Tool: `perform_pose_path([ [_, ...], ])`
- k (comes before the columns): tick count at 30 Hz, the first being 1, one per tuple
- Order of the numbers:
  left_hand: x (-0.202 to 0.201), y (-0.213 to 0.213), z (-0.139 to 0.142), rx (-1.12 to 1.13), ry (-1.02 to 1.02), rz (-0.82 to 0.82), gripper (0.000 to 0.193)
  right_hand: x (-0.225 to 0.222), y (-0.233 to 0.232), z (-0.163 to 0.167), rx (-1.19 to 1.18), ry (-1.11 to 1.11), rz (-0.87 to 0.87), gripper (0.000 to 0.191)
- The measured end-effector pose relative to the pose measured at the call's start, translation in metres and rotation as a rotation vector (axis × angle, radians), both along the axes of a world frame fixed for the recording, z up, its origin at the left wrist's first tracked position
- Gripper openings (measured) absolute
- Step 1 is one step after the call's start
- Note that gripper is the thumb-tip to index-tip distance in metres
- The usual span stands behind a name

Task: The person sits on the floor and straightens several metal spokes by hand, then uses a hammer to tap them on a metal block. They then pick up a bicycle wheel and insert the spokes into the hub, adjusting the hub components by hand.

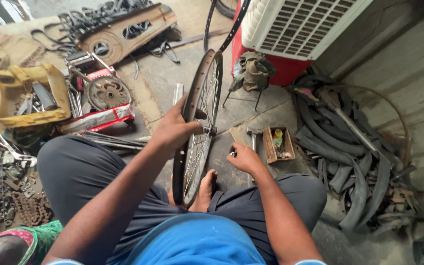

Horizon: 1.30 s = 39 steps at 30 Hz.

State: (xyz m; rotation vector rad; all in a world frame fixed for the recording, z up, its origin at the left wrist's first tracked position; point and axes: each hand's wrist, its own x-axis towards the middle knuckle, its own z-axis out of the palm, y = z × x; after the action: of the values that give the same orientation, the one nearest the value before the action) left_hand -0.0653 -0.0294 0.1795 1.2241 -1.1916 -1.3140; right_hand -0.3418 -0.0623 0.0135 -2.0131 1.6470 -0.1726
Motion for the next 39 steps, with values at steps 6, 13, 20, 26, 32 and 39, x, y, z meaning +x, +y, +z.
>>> perform_pose_path([
  [6, 0.024, -0.004, 0.002, 0.001, -0.082, -0.048, 0.074, 0.023, 0.008, 0.011, 0.219, -0.336, -0.082, 0.028],
  [13, 0.048, -0.009, -0.002, 0.042, 0.008, -0.025, 0.067, 0.054, -0.010, 0.012, 0.339, -0.782, -0.231, 0.021],
  [20, 0.068, -0.022, 0.004, -0.034, -0.057, -0.003, 0.072, 0.095, -0.017, 0.061, 0.275, -0.988, -0.260, 0.026],
  [26, 0.069, -0.007, 0.017, -0.298, -0.381, 0.159, 0.078, 0.134, -0.016, 0.133, -0.537, -0.416, 0.178, 0.025],
  [32, 0.065, -0.011, 0.024, -0.337, -0.439, 0.135, 0.068, 0.160, -0.031, 0.157, -0.672, -0.379, 0.243, 0.029],
  [39, 0.068, -0.017, 0.025, -0.302, -0.467, 0.116, 0.069, 0.164, -0.039, 0.152, -0.681, -0.436, 0.154, 0.028],
])
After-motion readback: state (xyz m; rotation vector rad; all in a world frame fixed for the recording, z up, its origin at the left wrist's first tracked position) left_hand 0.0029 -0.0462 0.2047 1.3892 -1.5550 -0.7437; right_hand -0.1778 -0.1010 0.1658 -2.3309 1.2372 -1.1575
